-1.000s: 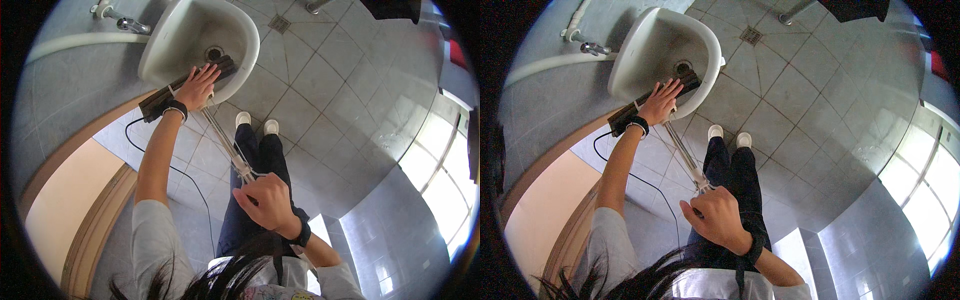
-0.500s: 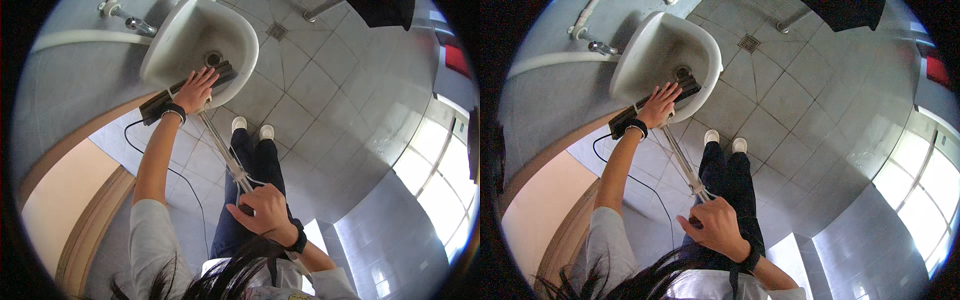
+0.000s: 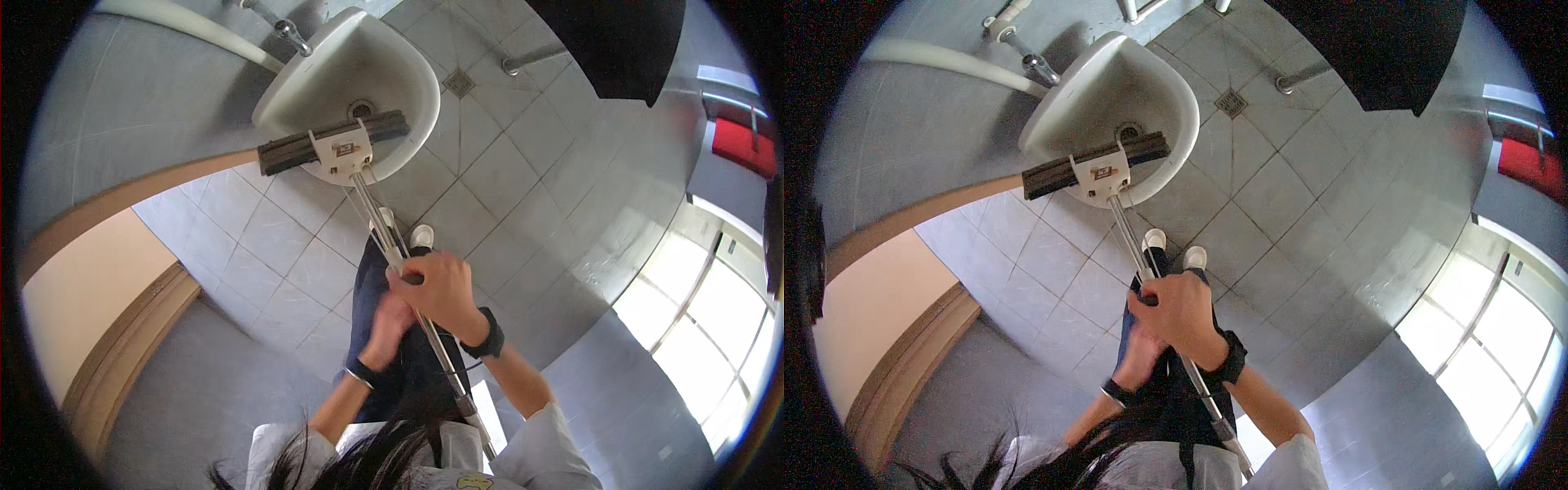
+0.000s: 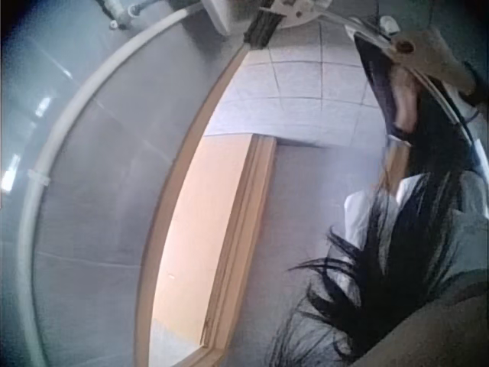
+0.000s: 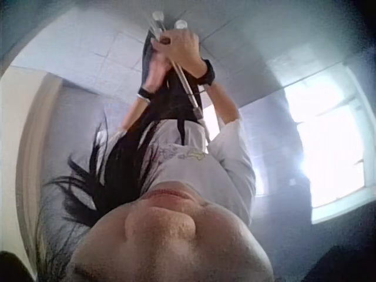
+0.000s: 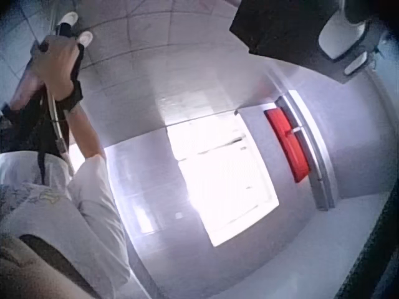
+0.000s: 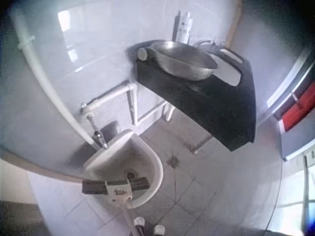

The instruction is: The recorder is cleaning a white urinal using a mop and water from a faucet.

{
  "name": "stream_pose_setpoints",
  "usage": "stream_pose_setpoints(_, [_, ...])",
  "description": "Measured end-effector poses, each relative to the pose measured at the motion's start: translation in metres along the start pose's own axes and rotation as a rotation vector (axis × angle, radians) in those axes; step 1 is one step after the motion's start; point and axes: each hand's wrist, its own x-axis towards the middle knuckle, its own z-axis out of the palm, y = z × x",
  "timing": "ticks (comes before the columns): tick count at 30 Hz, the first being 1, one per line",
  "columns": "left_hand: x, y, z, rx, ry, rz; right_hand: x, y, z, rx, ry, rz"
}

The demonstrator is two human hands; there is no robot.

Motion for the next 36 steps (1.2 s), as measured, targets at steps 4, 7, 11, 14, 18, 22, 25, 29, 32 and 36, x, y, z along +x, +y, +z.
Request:
stream_pose_setpoints(4, [-0.046, -0.058, 0.020, -0.316, -0.125, -0.367, 0.016, -0.016, 0.000, -0.030, -0.030, 0.011])
stream_pose_setpoints(7, [-0.040, -0.058, 0.041, -0.447, 0.094, -0.364, 0.038, -0.013, -0.003, -0.040, -0.043, 0.042])
stream_pose_setpoints(11, [-0.035, -0.066, 0.045, -0.315, 0.256, -0.268, 0.084, 0.019, 0.025, 0.003, 0.118, 0.061])
stream_pose_setpoints(14, [-0.034, -0.072, 0.038, -0.316, 0.277, -0.265, 0.115, 0.032, 0.043, 0.094, 0.031, 0.121])
stream_pose_setpoints(18, [-0.037, -0.074, 0.039, -0.395, 0.202, -0.303, 0.144, 0.042, 0.090, 0.214, 0.080, -0.128])
stream_pose_setpoints(22, [-0.033, -0.079, 0.039, -0.308, 0.143, -0.273, 0.153, 0.054, 0.104, 0.201, 0.125, -0.043])
stream_pose_setpoints(25, [-0.022, -0.070, 0.030, -0.249, 0.096, -0.281, 0.147, 0.071, 0.088, 0.183, 0.181, -0.172])
stream_pose_setpoints(29, [-0.014, -0.054, 0.021, -0.318, 0.009, -0.314, 0.138, 0.069, 0.001, 0.365, 0.041, -0.227])
stream_pose_setpoints(32, [-0.009, -0.053, 0.019, -0.200, -0.048, -0.275, 0.166, 0.028, -0.073, 0.338, 0.068, -0.173])
stream_pose_setpoints(36, [0.008, -0.056, 0.004, 0.059, -0.109, -0.253, 0.200, -0.077, -0.080, 0.268, 0.137, -0.477])
